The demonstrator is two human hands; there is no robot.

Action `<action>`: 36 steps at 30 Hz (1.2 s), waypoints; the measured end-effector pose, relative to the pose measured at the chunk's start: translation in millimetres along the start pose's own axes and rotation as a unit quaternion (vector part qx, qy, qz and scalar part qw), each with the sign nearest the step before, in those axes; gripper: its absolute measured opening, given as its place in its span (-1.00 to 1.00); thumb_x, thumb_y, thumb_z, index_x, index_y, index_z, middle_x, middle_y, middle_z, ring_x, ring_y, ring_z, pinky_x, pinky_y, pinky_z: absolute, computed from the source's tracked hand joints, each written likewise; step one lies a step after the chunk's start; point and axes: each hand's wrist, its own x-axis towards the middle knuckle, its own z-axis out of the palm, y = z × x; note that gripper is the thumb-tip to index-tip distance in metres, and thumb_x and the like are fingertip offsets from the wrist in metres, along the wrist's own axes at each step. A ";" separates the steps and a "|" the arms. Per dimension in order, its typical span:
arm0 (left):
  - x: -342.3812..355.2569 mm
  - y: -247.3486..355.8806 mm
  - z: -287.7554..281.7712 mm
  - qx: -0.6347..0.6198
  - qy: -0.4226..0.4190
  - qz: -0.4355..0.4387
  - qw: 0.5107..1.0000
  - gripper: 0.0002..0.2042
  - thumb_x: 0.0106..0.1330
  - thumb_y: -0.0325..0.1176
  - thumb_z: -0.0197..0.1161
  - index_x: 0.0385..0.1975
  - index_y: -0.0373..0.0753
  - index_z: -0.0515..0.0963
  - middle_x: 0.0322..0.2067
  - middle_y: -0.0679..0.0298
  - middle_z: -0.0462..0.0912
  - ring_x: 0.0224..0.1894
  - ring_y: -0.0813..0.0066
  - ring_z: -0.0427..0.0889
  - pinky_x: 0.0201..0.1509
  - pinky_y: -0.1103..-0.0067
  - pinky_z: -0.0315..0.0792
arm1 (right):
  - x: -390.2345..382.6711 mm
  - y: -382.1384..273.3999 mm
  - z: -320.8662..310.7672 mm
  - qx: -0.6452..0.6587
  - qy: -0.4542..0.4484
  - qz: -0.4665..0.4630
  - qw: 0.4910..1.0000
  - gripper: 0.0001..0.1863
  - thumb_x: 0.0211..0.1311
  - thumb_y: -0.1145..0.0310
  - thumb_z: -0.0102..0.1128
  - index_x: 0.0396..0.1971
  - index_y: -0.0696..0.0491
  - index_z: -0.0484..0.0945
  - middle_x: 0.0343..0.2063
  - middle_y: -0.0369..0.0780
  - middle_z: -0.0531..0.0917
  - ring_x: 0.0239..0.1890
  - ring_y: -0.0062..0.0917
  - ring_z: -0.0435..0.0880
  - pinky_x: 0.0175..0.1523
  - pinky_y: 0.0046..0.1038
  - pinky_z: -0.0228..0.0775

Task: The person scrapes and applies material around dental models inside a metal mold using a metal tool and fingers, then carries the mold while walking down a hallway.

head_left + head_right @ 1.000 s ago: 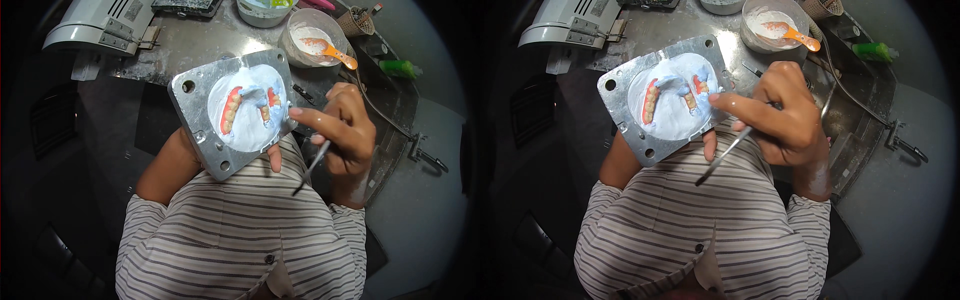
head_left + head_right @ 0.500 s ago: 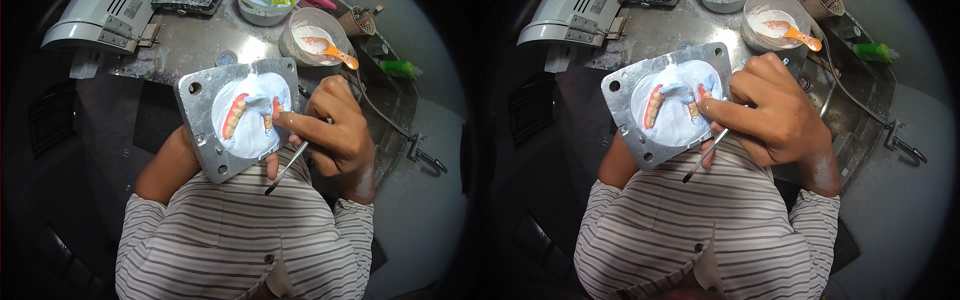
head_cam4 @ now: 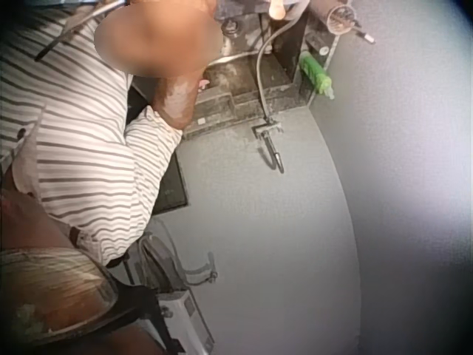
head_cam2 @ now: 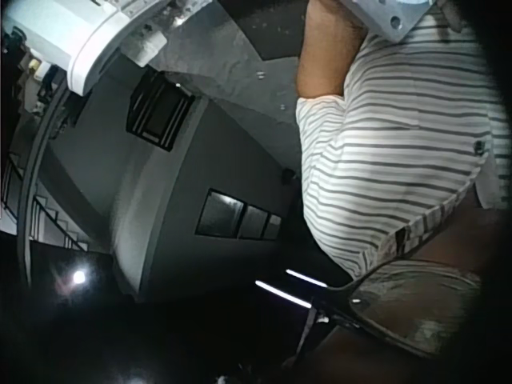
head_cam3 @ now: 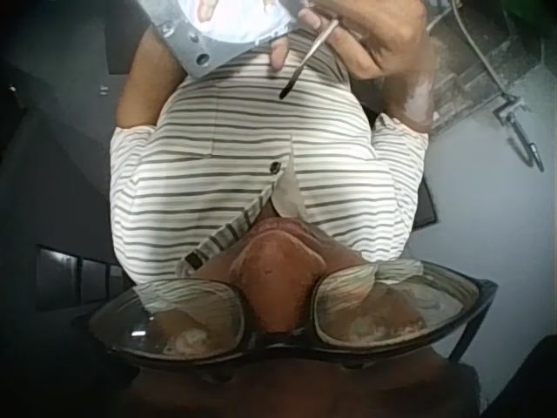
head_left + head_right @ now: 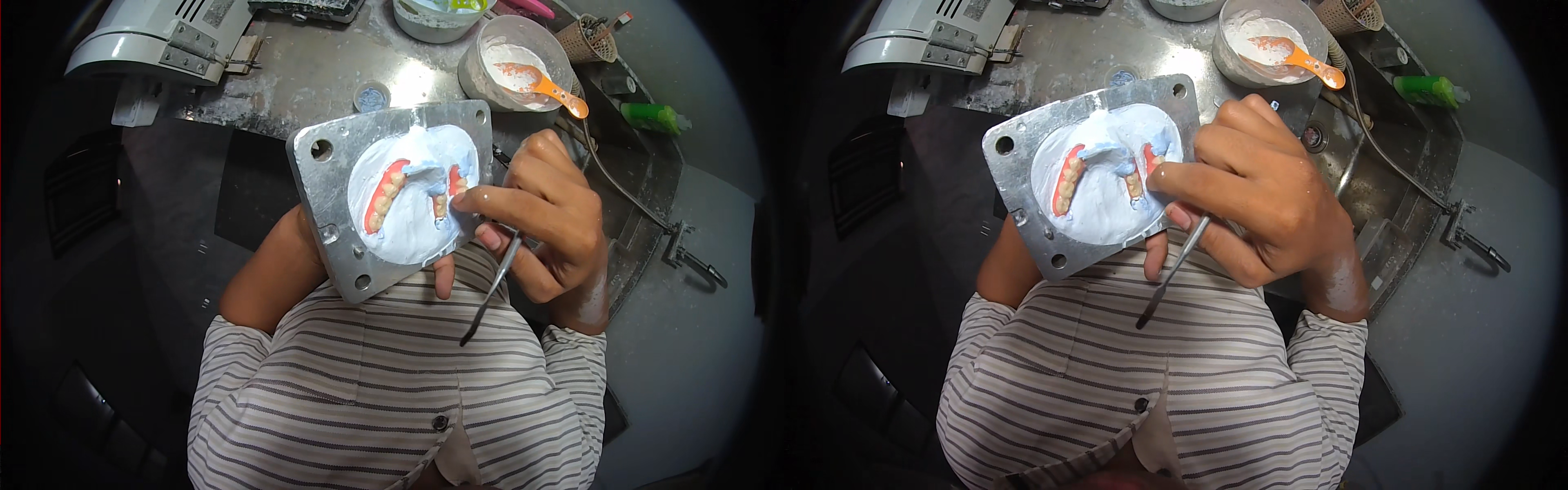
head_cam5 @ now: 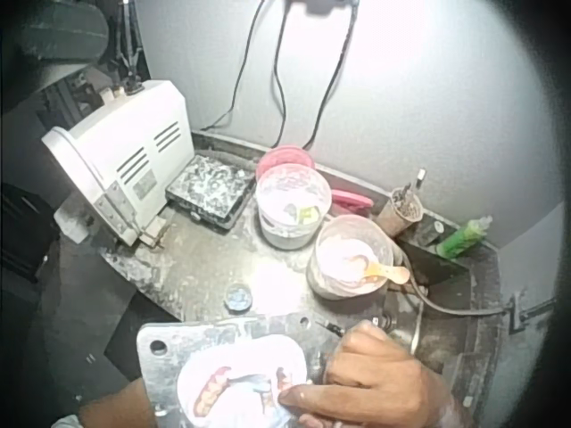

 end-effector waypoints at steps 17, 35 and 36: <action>7.4 -7.0 -56.6 0.090 -0.150 0.032 0.984 -0.70 0.42 -0.02 0.13 0.05 0.14 0.64 0.01 0.32 0.65 0.11 0.48 0.54 0.25 0.35 0.43 | 1.2 -5.2 8.0 0.008 0.029 0.022 0.999 -0.66 -0.12 0.34 0.32 -0.29 0.17 0.71 -0.64 -0.26 0.36 -0.50 -0.39 0.31 -0.28 -0.34 0.14; 4.6 -24.0 -64.4 0.181 0.030 0.119 0.976 -0.52 0.38 -0.14 0.28 0.26 -0.08 0.45 0.12 0.29 0.57 0.24 0.48 0.45 0.34 0.45 0.39 | -29.8 -32.4 -14.0 0.172 0.234 -0.026 0.957 -0.51 0.27 0.05 0.33 -0.41 0.30 0.59 -0.57 -0.09 0.64 -0.56 -0.36 0.63 -0.48 -0.45 0.49; 3.9 -26.5 -66.2 0.222 0.089 0.130 0.962 -0.50 0.38 -0.15 0.29 0.28 -0.11 0.43 0.14 0.29 0.55 0.25 0.49 0.44 0.34 0.47 0.38 | -29.9 -30.6 -16.3 0.160 0.180 -0.029 0.970 -0.50 0.28 0.02 0.32 -0.38 0.27 0.56 -0.52 -0.09 0.61 -0.51 -0.36 0.62 -0.44 -0.40 0.55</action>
